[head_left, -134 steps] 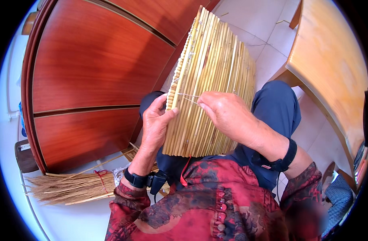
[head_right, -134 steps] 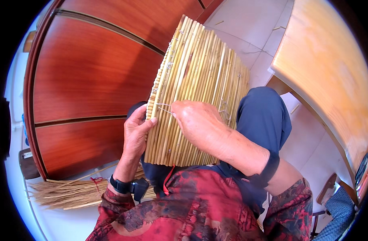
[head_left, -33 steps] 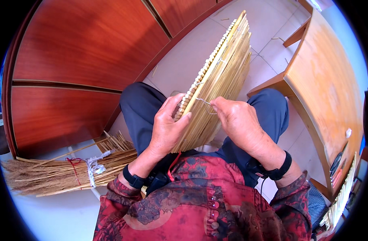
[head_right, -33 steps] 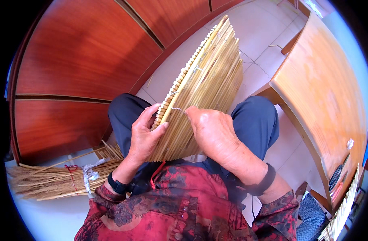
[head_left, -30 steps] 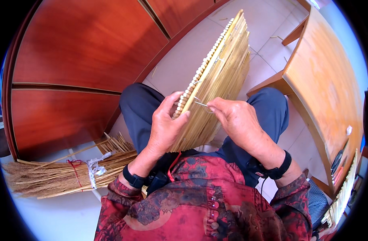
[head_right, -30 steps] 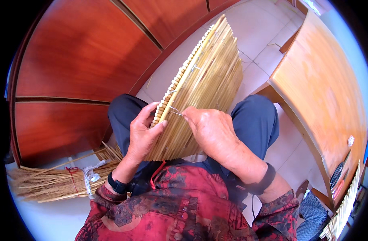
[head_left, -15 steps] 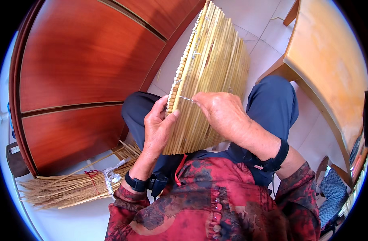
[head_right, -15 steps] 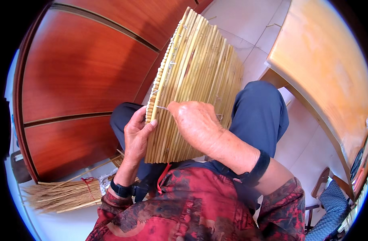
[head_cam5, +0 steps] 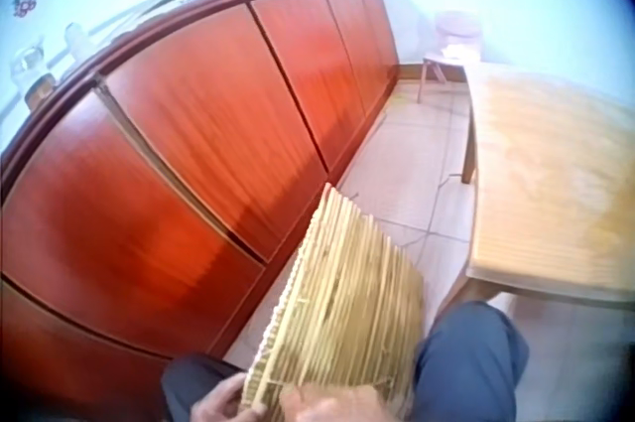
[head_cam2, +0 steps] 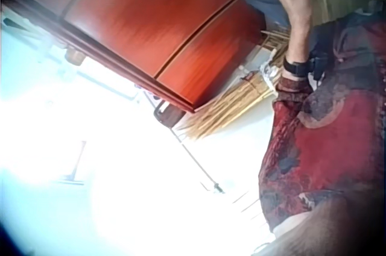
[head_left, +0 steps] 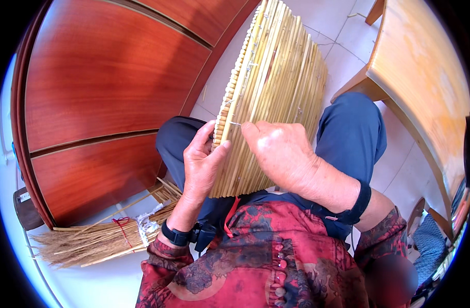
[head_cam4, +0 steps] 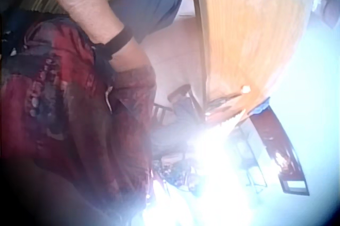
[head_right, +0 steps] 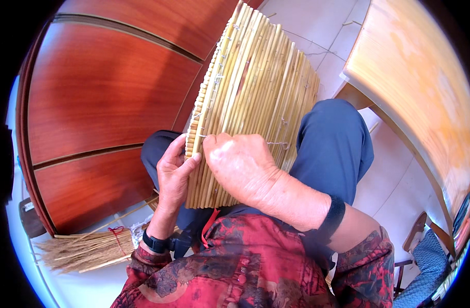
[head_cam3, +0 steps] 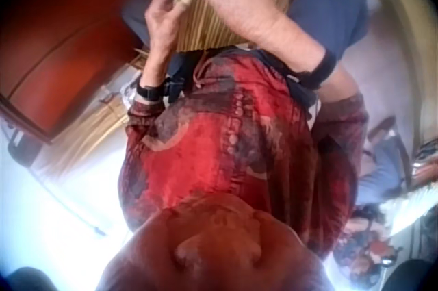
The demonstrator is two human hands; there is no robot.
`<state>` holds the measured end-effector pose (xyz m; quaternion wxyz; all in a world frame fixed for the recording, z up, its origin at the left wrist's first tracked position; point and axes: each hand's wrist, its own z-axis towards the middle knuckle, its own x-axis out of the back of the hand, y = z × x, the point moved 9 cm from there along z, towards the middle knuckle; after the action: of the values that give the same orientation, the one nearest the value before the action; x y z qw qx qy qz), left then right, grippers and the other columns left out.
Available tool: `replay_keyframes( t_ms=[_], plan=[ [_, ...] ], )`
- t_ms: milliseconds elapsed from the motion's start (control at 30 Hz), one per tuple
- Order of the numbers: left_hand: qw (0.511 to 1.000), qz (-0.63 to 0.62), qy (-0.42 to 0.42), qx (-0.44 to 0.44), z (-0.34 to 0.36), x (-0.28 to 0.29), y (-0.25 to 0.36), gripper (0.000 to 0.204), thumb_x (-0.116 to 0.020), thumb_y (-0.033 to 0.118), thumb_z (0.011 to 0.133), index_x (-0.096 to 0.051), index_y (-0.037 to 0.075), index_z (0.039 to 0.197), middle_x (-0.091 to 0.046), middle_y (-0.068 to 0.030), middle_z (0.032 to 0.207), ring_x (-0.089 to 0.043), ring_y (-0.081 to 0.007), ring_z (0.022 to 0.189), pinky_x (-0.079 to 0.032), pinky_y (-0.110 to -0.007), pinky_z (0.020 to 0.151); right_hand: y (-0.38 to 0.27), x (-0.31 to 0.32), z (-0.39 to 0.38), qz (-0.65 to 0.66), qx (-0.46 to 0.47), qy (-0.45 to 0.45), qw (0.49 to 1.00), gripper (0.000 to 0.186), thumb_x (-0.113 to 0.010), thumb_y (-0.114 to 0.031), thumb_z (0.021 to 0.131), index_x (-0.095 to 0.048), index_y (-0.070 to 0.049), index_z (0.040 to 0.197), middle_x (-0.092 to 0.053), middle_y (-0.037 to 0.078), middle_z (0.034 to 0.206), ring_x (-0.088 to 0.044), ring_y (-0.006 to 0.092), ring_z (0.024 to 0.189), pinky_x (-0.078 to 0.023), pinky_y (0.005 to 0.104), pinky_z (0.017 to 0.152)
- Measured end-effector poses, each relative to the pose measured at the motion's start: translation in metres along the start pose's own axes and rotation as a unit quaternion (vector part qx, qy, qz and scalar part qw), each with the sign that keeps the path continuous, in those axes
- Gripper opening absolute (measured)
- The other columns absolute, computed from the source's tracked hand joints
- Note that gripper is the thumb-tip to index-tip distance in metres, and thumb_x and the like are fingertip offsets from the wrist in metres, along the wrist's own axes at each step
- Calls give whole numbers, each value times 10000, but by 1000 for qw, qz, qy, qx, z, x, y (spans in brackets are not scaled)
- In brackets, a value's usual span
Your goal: The person weaves a bamboo mat by hand using a needle and thread, pulling the thread through the reeds to bind them together.
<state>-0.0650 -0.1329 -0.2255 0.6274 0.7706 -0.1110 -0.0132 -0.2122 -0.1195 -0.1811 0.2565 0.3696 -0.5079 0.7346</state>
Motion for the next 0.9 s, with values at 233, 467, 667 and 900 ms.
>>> replay_keyframes(
  t_ms=[233,467,667,900],
  plan=[
    [999,34,9,-5,-3,-1,-2,501,-610,-59,857,-452,-52,1333,-577,-86,1233,-592,-120,1044,-470,-266,919,-6,7,-5,-17,32,37,999,51,-581,-112,766,-568,-69,790,-632,78,705,-681,236,664,-543,346,535],
    [997,66,14,-24,-12,-2,0,460,-627,-48,843,-501,-38,1286,-562,-73,1206,-564,-121,1084,-457,-265,941,4,7,-5,-18,19,22,999,58,-579,-108,771,-562,-72,814,-636,76,733,-681,251,691,-549,361,565],
    [993,98,6,-66,-15,-8,5,458,-633,-36,853,-502,-26,1292,-574,-39,1181,-572,-107,1057,-453,-252,926,6,9,-10,3,24,-13,1000,52,-556,-84,789,-563,-60,834,-647,104,761,-672,296,689,-542,388,561],
    [991,128,-16,-47,-9,-15,1,458,-649,-19,846,-505,-32,1281,-616,-52,1120,-597,-100,986,-473,-238,873,16,20,-17,2,-19,-26,999,73,-534,-85,828,-589,-73,876,-645,139,760,-670,324,729,-535,412,579]
  ],
)
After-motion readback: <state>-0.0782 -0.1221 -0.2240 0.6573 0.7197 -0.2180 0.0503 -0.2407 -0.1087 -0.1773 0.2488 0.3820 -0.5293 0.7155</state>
